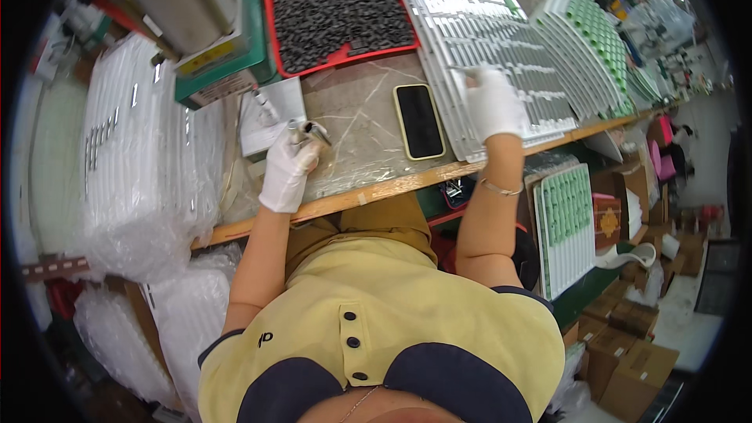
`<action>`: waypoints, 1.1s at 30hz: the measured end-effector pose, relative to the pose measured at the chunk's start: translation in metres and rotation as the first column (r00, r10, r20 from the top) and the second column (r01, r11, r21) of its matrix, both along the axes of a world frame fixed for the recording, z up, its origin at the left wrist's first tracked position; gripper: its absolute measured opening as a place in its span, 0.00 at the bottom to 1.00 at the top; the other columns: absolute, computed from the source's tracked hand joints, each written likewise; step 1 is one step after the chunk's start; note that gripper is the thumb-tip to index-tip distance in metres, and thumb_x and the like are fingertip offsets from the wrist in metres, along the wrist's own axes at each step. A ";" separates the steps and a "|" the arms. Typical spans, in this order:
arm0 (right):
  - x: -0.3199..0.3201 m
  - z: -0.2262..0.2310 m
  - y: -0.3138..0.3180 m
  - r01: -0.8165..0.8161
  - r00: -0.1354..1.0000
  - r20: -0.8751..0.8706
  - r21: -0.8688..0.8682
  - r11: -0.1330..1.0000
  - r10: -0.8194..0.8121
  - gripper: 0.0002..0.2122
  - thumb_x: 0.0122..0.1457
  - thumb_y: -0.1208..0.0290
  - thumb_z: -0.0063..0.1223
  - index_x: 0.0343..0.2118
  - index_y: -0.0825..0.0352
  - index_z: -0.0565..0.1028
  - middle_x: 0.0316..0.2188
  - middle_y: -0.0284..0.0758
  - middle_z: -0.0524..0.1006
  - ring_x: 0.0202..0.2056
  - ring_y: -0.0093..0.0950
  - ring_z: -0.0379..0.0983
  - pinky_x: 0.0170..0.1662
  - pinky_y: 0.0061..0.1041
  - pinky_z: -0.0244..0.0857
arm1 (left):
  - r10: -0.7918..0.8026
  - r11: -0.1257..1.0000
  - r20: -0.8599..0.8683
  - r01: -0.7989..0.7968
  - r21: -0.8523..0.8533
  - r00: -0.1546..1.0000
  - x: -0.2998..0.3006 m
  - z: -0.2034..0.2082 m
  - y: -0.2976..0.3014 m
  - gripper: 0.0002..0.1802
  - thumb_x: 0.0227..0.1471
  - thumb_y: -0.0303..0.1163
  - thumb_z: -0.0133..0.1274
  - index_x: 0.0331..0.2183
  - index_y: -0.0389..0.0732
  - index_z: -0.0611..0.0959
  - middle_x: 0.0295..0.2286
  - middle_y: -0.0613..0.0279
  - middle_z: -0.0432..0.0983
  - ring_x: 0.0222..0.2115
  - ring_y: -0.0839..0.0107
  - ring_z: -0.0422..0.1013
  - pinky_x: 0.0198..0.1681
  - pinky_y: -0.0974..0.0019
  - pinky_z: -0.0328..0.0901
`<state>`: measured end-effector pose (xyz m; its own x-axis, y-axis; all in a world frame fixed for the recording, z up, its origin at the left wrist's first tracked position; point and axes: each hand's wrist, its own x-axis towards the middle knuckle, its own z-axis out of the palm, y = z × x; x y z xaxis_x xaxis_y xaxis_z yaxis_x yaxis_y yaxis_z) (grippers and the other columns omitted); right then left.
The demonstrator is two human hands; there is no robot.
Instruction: Assemble small metal and plastic electronic components at a workstation.
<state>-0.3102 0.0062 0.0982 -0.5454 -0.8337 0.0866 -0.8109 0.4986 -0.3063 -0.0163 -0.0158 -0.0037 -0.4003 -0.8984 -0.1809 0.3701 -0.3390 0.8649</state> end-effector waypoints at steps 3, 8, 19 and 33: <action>-0.038 -0.019 -0.010 0.102 0.978 -0.195 0.132 0.986 -0.075 0.13 0.52 0.60 0.54 0.37 0.61 0.77 0.39 0.41 0.77 0.41 0.40 0.74 0.44 0.35 0.66 | 0.201 0.933 0.365 -0.064 -0.355 0.909 -0.010 0.003 -0.002 0.13 0.43 0.24 0.61 0.34 0.41 0.78 0.25 0.75 0.67 0.25 0.85 0.60 0.29 0.79 0.58; -0.040 -0.020 -0.015 0.160 0.979 -0.167 0.266 0.951 -0.118 0.14 0.50 0.56 0.57 0.32 0.61 0.79 0.32 0.42 0.79 0.36 0.40 0.75 0.41 0.34 0.67 | 0.245 0.925 0.292 -0.133 -0.357 0.924 -0.005 0.009 0.001 0.13 0.42 0.20 0.62 0.33 0.42 0.79 0.25 0.75 0.67 0.25 0.86 0.61 0.29 0.80 0.58; -0.021 -0.019 -0.008 -0.031 0.989 0.134 -0.204 0.978 0.059 0.10 0.50 0.64 0.56 0.26 0.67 0.77 0.26 0.40 0.79 0.28 0.30 0.78 0.35 0.27 0.69 | 0.302 0.906 0.478 -0.092 -0.414 0.825 0.007 0.015 0.000 0.10 0.42 0.25 0.64 0.31 0.42 0.82 0.26 0.74 0.70 0.23 0.86 0.60 0.27 0.80 0.58; 0.156 -0.053 -0.023 -0.620 0.595 0.196 -0.505 0.600 0.779 0.11 0.44 0.74 0.62 0.32 0.66 0.74 0.24 0.39 0.78 0.26 0.30 0.77 0.30 0.24 0.71 | 0.502 0.766 0.469 -0.123 -0.631 0.726 0.028 0.012 0.004 0.11 0.39 0.25 0.64 0.30 0.39 0.81 0.26 0.64 0.75 0.24 0.72 0.70 0.30 0.73 0.64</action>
